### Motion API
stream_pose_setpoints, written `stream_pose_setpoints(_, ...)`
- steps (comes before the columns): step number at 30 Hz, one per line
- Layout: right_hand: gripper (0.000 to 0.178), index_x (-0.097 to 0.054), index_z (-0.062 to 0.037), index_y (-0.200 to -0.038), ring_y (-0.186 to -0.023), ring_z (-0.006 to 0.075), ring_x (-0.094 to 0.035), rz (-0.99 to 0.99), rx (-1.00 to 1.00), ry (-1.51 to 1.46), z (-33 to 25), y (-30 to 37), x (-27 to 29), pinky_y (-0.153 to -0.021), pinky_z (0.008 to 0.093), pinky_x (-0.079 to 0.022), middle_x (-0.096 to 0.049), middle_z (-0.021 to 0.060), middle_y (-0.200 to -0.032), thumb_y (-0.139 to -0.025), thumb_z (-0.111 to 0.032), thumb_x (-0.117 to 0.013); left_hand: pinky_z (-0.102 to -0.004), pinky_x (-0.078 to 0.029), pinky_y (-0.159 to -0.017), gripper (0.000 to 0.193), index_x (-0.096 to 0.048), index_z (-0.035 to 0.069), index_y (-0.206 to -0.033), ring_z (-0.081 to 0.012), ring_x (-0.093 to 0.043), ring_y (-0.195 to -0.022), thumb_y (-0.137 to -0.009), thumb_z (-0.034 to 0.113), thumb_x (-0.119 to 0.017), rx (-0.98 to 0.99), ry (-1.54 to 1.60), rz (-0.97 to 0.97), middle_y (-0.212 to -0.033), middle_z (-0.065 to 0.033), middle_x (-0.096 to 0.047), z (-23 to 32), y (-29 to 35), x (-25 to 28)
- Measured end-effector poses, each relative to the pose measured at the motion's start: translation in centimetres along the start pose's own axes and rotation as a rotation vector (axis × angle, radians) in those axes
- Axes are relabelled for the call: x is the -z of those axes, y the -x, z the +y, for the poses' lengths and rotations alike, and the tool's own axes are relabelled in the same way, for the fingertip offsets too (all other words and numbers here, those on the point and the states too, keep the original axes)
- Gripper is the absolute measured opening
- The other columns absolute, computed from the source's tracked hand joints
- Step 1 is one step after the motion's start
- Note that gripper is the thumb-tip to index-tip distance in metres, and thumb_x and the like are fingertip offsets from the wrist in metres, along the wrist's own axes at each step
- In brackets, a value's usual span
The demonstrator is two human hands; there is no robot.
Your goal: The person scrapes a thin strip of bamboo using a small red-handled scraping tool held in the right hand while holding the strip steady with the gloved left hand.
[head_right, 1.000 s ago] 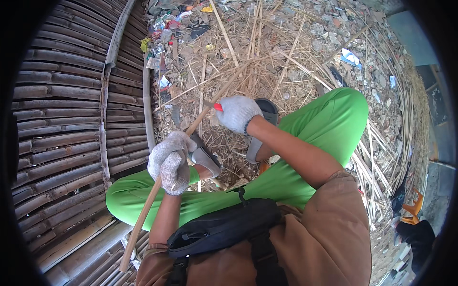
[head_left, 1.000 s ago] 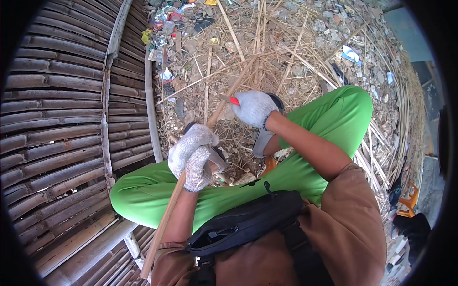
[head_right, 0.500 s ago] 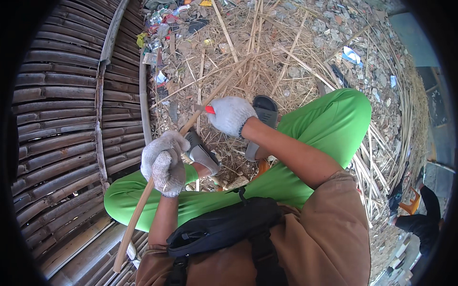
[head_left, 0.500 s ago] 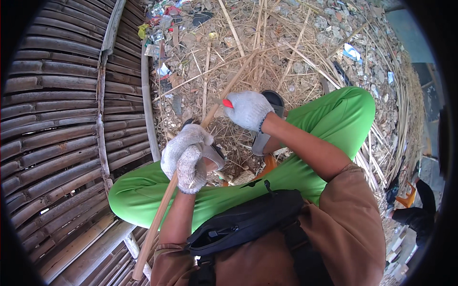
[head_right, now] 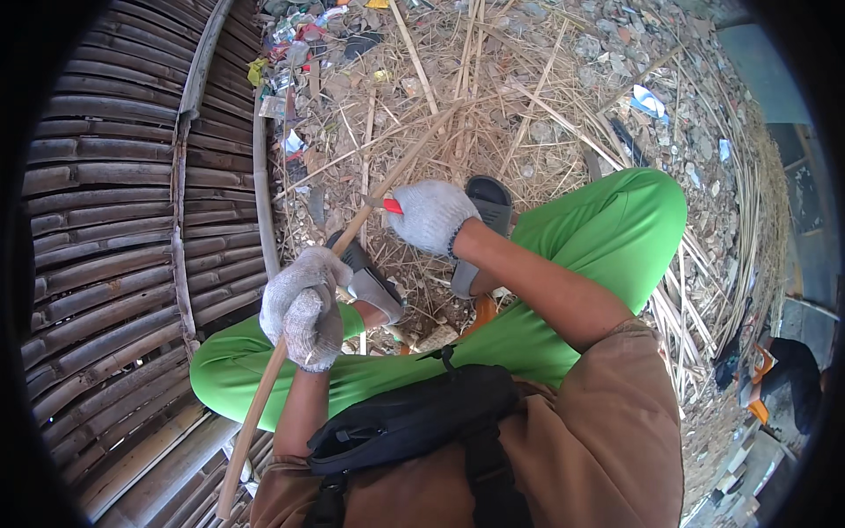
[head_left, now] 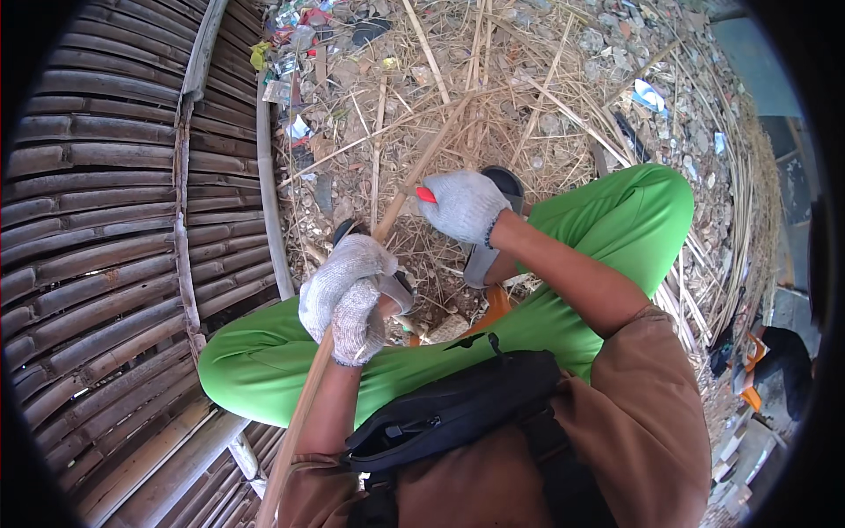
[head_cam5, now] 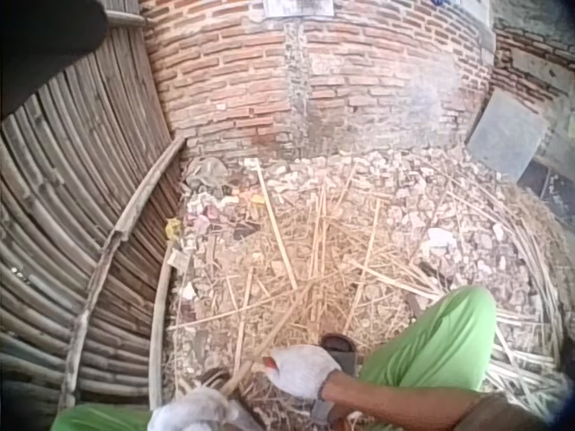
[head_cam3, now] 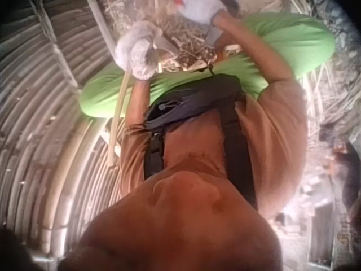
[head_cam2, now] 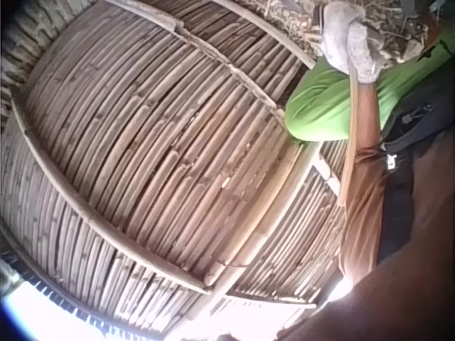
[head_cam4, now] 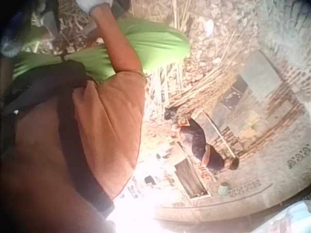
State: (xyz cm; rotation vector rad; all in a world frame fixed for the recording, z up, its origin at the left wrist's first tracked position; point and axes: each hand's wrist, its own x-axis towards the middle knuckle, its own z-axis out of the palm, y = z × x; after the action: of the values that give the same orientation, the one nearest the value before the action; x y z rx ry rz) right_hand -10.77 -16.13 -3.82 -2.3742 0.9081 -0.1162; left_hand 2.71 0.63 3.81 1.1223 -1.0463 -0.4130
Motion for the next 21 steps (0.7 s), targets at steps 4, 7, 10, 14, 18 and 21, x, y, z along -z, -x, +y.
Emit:
stream_pose_setpoints(4,0.037,-0.073,-0.0056,-0.094,-0.090,0.0439,-0.074,-0.014,-0.099,0.058,2.3,-1.5,-1.2,-0.082,0.0556,-0.059,-0.075,0.0234,-0.092,-0.100,-0.038,-0.057,-0.0465,-0.051,-0.063,0.025,-0.062,-0.009,-0.091,-0.0291,-0.057,-0.063,-0.089,0.015,-0.068,0.043,0.063,-0.031,-0.071,-0.0136,-0.055,0.2,0.0,0.5)
stream_pose_setpoints(7,0.044,-0.077,-0.0037,-0.096,-0.093,0.0428,-0.075,-0.086,-0.204,0.071,4.0,-3.1,-0.2,-0.087,0.0555,-0.059,-0.077,0.0229,-0.096,-0.100,-0.041,-0.054,-0.0462,-0.052,-0.062,0.025,-0.062,-0.009,-0.094,-0.0285,-0.057,-0.063,-0.089,0.015,-0.068,-0.091,-0.099,-0.125,-0.073,-0.0133,-0.056,-0.1,-0.1,1.4)
stream_pose_setpoints(10,0.045,-0.076,-0.0023,-0.095,-0.095,0.0440,-0.074,-0.069,-0.208,0.044,5.4,-4.3,-1.1,-0.089,0.0566,-0.059,-0.077,0.0240,-0.097,-0.100,-0.040,-0.052,-0.0460,-0.051,-0.062,0.026,-0.063,-0.010,-0.096,-0.0269,-0.056,-0.062,-0.089,0.015,-0.068,-0.145,-0.205,-0.195,-0.074,-0.0123,-0.056,-0.2,-0.6,1.8)
stream_pose_setpoints(14,0.042,-0.075,-0.0052,-0.098,-0.094,0.0442,-0.074,-0.093,-0.106,-0.003,1.6,-2.0,0.1,-0.088,0.0564,-0.059,-0.076,0.0237,-0.098,-0.100,-0.041,-0.053,-0.0461,-0.052,-0.061,0.028,-0.064,-0.011,-0.102,-0.0259,-0.055,-0.061,-0.090,0.014,-0.065,-0.035,0.091,0.004,-0.071,-0.0101,-0.053,0.2,-0.5,0.6)
stream_pose_setpoints(18,0.042,-0.076,-0.0063,-0.099,-0.096,0.0431,-0.075,-0.069,-0.099,0.024,1.5,-1.3,-0.7,-0.088,0.0562,-0.059,-0.077,0.0227,-0.100,-0.100,-0.041,-0.053,-0.0454,-0.051,-0.060,0.024,-0.063,-0.010,-0.097,-0.0265,-0.055,-0.061,-0.089,0.013,-0.064,-0.063,0.019,0.001,-0.070,-0.0106,-0.053,0.3,-0.2,0.0)
stream_pose_setpoints(21,0.042,-0.078,-0.0070,-0.100,-0.097,0.0429,-0.075,-0.121,-0.200,0.057,3.2,-2.9,0.0,-0.089,0.0557,-0.060,-0.078,0.0229,-0.102,-0.099,-0.041,-0.053,-0.0444,-0.050,-0.058,0.022,-0.059,-0.009,-0.088,-0.0283,-0.056,-0.061,-0.089,0.012,-0.064,-0.100,-0.089,-0.098,-0.070,-0.0122,-0.054,0.2,-0.1,0.6)
